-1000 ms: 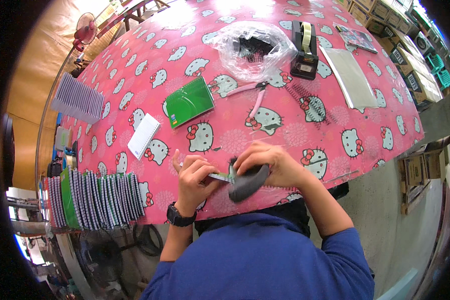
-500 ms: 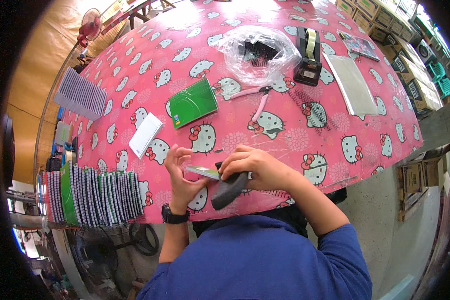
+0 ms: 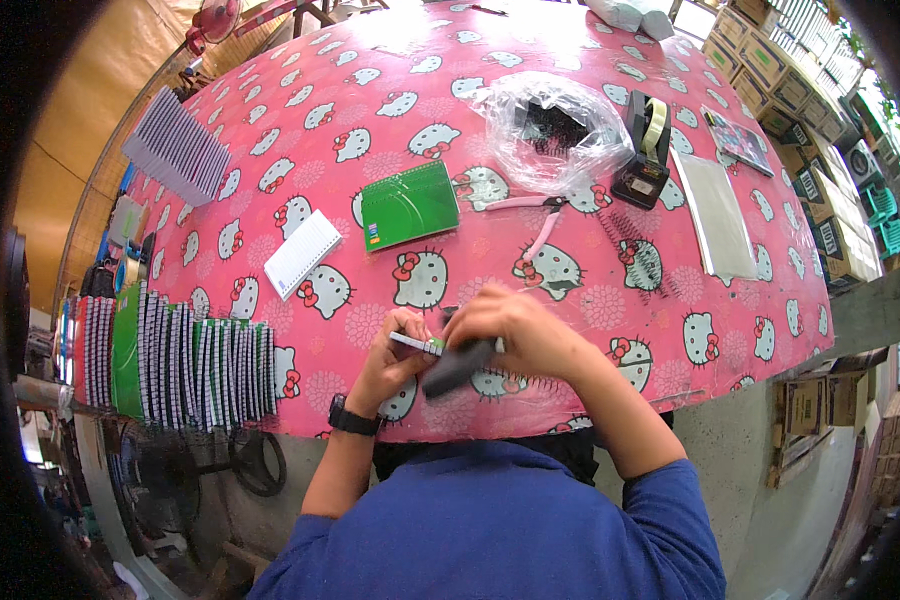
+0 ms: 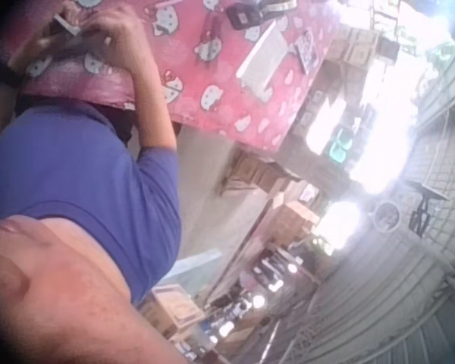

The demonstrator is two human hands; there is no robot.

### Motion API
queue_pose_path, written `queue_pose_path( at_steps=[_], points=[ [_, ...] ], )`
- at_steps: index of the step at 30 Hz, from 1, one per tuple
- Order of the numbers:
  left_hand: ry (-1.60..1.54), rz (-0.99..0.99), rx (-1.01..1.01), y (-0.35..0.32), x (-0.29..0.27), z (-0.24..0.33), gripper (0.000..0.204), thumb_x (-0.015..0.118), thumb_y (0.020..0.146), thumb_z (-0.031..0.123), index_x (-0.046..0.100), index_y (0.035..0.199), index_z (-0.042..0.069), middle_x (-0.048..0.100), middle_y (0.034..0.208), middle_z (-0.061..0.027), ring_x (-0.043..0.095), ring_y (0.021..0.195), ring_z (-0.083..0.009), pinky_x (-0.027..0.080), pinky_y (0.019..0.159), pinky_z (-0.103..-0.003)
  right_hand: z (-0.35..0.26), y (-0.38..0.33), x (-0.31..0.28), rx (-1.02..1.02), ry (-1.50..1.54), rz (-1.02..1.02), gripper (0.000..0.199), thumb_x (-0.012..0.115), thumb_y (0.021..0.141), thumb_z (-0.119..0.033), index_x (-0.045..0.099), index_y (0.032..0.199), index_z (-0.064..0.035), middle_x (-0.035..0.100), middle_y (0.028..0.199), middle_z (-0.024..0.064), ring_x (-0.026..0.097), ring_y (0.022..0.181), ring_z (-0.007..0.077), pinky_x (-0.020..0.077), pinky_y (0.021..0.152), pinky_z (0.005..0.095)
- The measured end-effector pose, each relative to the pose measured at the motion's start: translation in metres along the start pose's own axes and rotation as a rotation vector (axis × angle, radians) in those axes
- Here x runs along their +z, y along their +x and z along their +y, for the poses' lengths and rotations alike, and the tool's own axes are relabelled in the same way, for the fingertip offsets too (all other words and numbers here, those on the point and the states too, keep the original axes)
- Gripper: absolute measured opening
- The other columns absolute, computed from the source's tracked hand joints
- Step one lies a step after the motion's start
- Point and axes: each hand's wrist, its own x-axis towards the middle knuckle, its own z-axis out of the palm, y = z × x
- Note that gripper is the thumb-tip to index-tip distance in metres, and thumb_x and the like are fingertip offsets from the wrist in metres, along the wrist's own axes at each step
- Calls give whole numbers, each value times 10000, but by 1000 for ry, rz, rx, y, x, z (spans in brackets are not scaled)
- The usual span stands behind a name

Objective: The person manually assembles notebooks by picking up a green cover and a stack of paper, aligning them, and inserting a spiral binding wire into the pre-punched holes by hand.

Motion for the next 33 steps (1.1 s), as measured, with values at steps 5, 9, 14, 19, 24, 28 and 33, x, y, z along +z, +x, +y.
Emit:
queue_pose_path(
  at_steps=[5, 9, 14, 19, 24, 28, 33],
  points=[
    [-12, -34, 13, 0, -3, 2, 309, 690, 772, -31, 435, 908, 78, 457, 882, -14, 447, 818, -107, 397, 744, -244, -8, 12, -2, -15, 167, 35, 301, 694, 576, 5, 657, 866, -68, 678, 943, 46, 593, 904, 262, 465, 834, 372],
    [51, -20, 22, 1, -6, -6, 313, 631, 740, -95, 430, 909, 75, 455, 886, -23, 455, 842, -123, 398, 779, -254, 18, 12, -3, 247, -164, 71, 346, 708, 584, -11, 680, 921, -86, 677, 959, 45, 592, 915, 259, 459, 845, 366],
    [107, -41, -9, 0, -1, 6, 327, 638, 751, -93, 424, 930, 77, 444, 919, -18, 441, 869, -109, 395, 798, -243, 14, 11, 14, 73, -28, 8, 355, 693, 586, -1, 673, 929, -88, 666, 957, 48, 576, 926, 263, 476, 814, 362],
    [57, -74, 67, -1, 0, 9, 314, 660, 799, -53, 421, 958, 73, 442, 930, -4, 426, 895, -75, 412, 794, -237, 16, 8, 14, 63, 198, 82, 339, 695, 599, -10, 665, 928, -86, 662, 955, 58, 574, 916, 269, 478, 819, 364],
    [39, -63, -45, 1, 1, 6, 301, 664, 808, -27, 425, 962, 73, 452, 923, -14, 461, 881, -106, 415, 807, -251, 40, -3, 0, 351, -277, 52, 402, 691, 604, -11, 653, 997, -83, 638, 1098, 66, 538, 1054, 294, 444, 921, 401],
    [338, -23, 90, 4, 3, 18, 304, 669, 805, -10, 439, 991, 62, 481, 929, -36, 494, 851, -128, 426, 791, -267, 9, -4, -11, 228, -272, 67, 519, 595, 635, 34, 589, 1137, -100, 528, 1313, 79, 371, 1293, 314, 322, 1075, 426],
    [448, 21, 46, 10, 22, 62, 262, 664, 800, -43, 475, 954, 53, 491, 945, -39, 517, 881, -128, 451, 792, -265, -38, 13, 23, 208, -48, 250, 328, 719, 731, -104, 596, 1027, -36, 605, 1030, 112, 554, 1004, 294, 461, 824, 371]
  ],
)
